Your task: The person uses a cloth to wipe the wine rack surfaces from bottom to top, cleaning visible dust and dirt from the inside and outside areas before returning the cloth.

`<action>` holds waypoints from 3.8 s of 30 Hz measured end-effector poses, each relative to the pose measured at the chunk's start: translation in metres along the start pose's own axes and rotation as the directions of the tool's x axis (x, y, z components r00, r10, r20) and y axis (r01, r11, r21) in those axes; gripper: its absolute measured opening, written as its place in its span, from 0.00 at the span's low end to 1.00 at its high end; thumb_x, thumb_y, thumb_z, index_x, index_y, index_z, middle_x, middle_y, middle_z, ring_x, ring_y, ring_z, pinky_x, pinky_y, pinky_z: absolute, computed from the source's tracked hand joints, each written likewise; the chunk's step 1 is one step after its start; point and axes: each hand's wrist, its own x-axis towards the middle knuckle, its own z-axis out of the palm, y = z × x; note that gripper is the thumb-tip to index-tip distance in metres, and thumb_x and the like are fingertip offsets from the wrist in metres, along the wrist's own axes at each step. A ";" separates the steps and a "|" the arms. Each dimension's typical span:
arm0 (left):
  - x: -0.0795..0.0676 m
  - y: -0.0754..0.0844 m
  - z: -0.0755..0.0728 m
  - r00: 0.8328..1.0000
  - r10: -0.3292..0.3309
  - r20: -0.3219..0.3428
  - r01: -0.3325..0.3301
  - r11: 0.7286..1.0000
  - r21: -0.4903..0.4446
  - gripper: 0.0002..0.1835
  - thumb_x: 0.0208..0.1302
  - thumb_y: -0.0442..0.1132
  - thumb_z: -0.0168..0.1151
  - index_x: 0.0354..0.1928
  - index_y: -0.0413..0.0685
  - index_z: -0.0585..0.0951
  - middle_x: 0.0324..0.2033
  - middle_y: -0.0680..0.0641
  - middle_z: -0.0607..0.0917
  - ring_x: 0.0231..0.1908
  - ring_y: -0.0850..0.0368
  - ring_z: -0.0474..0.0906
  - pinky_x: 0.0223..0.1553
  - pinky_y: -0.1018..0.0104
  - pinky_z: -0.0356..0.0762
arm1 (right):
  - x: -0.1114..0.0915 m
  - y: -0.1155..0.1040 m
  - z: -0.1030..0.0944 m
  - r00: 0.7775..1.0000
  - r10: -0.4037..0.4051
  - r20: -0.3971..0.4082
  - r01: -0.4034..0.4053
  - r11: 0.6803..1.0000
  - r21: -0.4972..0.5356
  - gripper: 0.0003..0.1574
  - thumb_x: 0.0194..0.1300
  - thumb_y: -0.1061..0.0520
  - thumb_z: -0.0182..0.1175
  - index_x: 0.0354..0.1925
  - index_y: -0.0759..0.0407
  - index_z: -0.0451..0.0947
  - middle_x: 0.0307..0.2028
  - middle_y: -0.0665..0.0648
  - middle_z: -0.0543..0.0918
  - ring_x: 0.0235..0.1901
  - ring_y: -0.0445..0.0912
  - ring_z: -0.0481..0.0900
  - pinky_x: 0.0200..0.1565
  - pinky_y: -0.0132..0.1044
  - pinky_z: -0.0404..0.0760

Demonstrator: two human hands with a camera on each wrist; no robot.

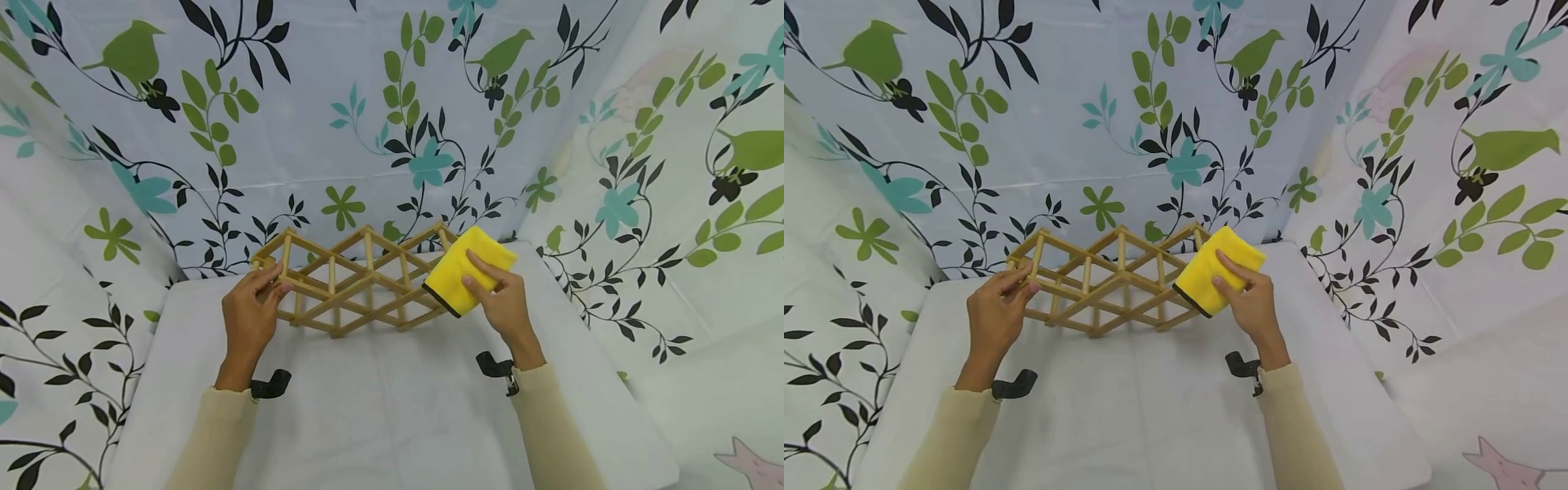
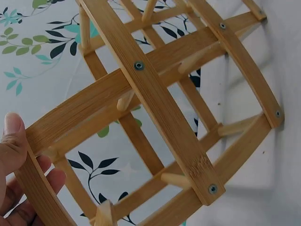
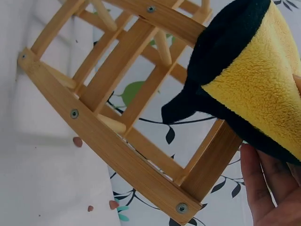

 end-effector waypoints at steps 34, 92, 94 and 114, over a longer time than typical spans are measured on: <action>-0.038 0.063 0.088 0.999 0.012 -0.035 -0.018 0.983 -0.181 0.16 0.63 0.44 0.80 0.49 0.43 0.92 0.35 0.46 0.91 0.32 0.53 0.85 0.35 0.71 0.82 | 0.002 -0.010 -0.025 0.991 0.110 0.072 -0.114 0.993 0.041 0.32 0.72 0.55 0.71 0.72 0.49 0.78 0.69 0.66 0.77 0.54 0.47 0.85 0.53 0.34 0.89; -0.044 0.040 -0.038 0.978 -0.057 0.200 0.047 0.997 0.053 0.14 0.64 0.41 0.77 0.52 0.58 0.93 0.42 0.49 0.95 0.44 0.69 0.80 0.43 0.74 0.75 | 0.019 -0.045 0.059 0.932 0.019 0.363 -0.030 0.999 0.024 0.27 0.71 0.56 0.72 0.66 0.46 0.84 0.63 0.60 0.83 0.56 0.56 0.86 0.56 0.46 0.90; -0.035 0.033 -0.041 0.980 -0.047 0.192 0.033 0.996 0.077 0.15 0.65 0.41 0.77 0.53 0.55 0.93 0.43 0.48 0.95 0.44 0.61 0.84 0.43 0.74 0.76 | 0.018 -0.047 0.058 0.927 0.011 0.375 -0.021 0.999 0.023 0.27 0.71 0.56 0.72 0.66 0.46 0.84 0.63 0.60 0.82 0.55 0.56 0.85 0.56 0.46 0.90; -0.115 0.071 -0.006 0.996 0.068 -0.060 -0.068 0.998 0.003 0.25 0.52 0.34 0.85 0.54 0.41 0.90 0.41 0.42 0.89 0.42 0.50 0.85 0.51 0.85 0.74 | 0.061 -0.023 0.009 0.993 0.116 -0.027 -0.117 0.993 -0.014 0.30 0.73 0.54 0.71 0.70 0.39 0.80 0.72 0.60 0.74 0.63 0.53 0.78 0.67 0.48 0.82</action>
